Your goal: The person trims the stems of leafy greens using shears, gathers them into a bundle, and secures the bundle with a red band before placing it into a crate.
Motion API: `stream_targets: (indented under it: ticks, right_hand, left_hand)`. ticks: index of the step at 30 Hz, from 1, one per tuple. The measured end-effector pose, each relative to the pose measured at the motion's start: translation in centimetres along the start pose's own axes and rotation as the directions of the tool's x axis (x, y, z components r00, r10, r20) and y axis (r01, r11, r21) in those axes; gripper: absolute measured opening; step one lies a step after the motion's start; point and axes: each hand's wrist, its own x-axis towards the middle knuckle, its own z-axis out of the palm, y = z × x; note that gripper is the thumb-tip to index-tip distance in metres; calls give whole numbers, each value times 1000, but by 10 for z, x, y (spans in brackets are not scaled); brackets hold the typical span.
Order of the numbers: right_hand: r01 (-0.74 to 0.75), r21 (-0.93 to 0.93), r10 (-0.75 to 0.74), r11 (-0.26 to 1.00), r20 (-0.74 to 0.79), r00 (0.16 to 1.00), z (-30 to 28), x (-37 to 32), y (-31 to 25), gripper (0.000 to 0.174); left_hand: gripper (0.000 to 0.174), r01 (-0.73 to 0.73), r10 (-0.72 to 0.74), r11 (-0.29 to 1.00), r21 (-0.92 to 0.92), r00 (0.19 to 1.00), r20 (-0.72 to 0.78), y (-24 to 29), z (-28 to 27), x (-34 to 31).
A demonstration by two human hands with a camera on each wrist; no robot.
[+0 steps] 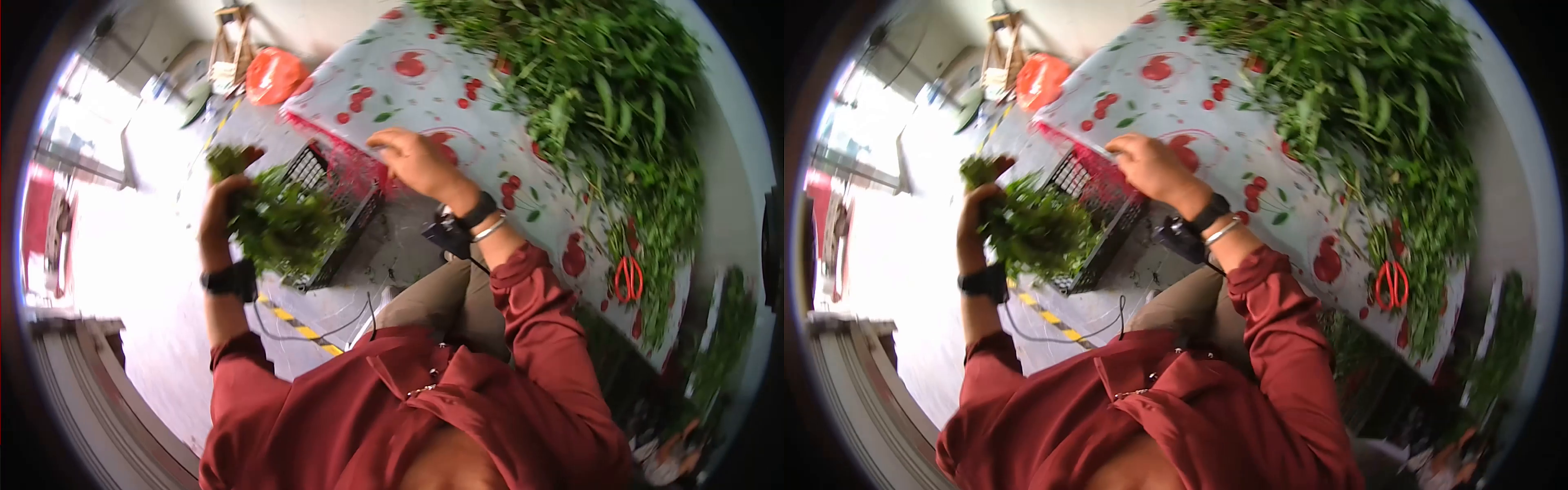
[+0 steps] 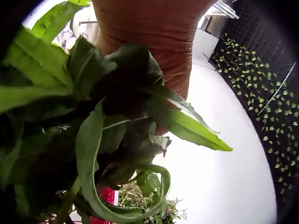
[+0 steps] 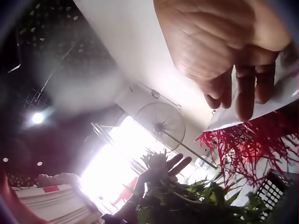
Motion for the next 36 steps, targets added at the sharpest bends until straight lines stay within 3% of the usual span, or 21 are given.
stream_targets:
  ticks: [1, 2, 3, 6, 9, 11, 14, 17, 18, 22, 26, 28, 29, 32, 34, 36]
  right_hand:
    - [99, -165, -109, 981, -53, 993, 1, -4, -1, 26]
    - [112, -167, -124, 980, -66, 990, 5, -7, 2, 28]
    - [132, -91, -142, 987, -117, 983, 7, -10, 5, 26]
    - [178, -77, -190, 981, -183, 965, -6, -26, -7, 24]
    - [94, -55, -106, 994, -284, 953, -48, -57, -34, 25]
    - [78, 56, -61, 995, -260, 964, -77, -83, -47, 26]
    - [-186, 184, 235, 965, -291, 927, -136, -142, -64, 26]
    - [-255, 175, 309, 951, -502, 808, -205, -214, -83, 23]
    - [-327, 189, 371, 926, -615, 695, -228, -238, -88, 22]
    - [-466, 89, 308, 880, -854, 419, -314, -341, -101, 19]
    - [-564, 209, 358, 799, -919, 167, -379, -415, -95, 19]
    - [-565, 193, 334, 802, -930, 157, -403, -431, -79, 19]
    - [-587, 198, 337, 785, -932, 135, -413, -435, -72, 19]
    - [-584, 219, 361, 782, -922, 138, -441, -435, -44, 20]
    - [-692, 152, 329, 706, -935, 130, -459, -424, -25, 19]
    - [-652, 144, 325, 744, -931, 165, -476, -413, -6, 19]
  left_hand:
    - [46, 46, -45, 999, 15, 998, -43, -6, -16, -3]
    - [48, -10, 9, 997, 73, 1000, 16, -9, -35, -4]
    - [42, 134, -135, 991, -17, 991, -25, -27, -75, -2]
    - [41, 75, -68, 980, 187, 997, -42, -5, -81, 3]
    - [40, 20, -14, 933, 360, 1000, -19, 30, -82, 24]
    - [39, -45, 37, 891, 452, 999, 27, 59, -73, 42]
    - [38, -181, 153, 841, 509, 983, 97, 99, -52, 63]
    - [38, -309, 246, 800, 515, 951, 189, 122, -12, 84]
    - [37, -349, 271, 787, 509, 936, 223, 125, 5, 90]
    - [34, -461, 401, 747, 479, 887, 230, 127, 106, 86]
    - [27, -526, 325, 660, 536, 843, 428, 126, 204, 78]
    - [24, -502, 259, 727, 469, 832, 490, 122, 250, 65]
    - [24, -534, 316, 715, 451, 823, 472, 117, 270, 56]
    - [26, -575, 237, 690, 440, 753, 613, 105, 300, 54]
    - [28, -680, 358, 588, 438, 704, 613, 99, 320, 43]
    - [26, -661, 291, 561, 498, 721, 629, 95, 328, 41]
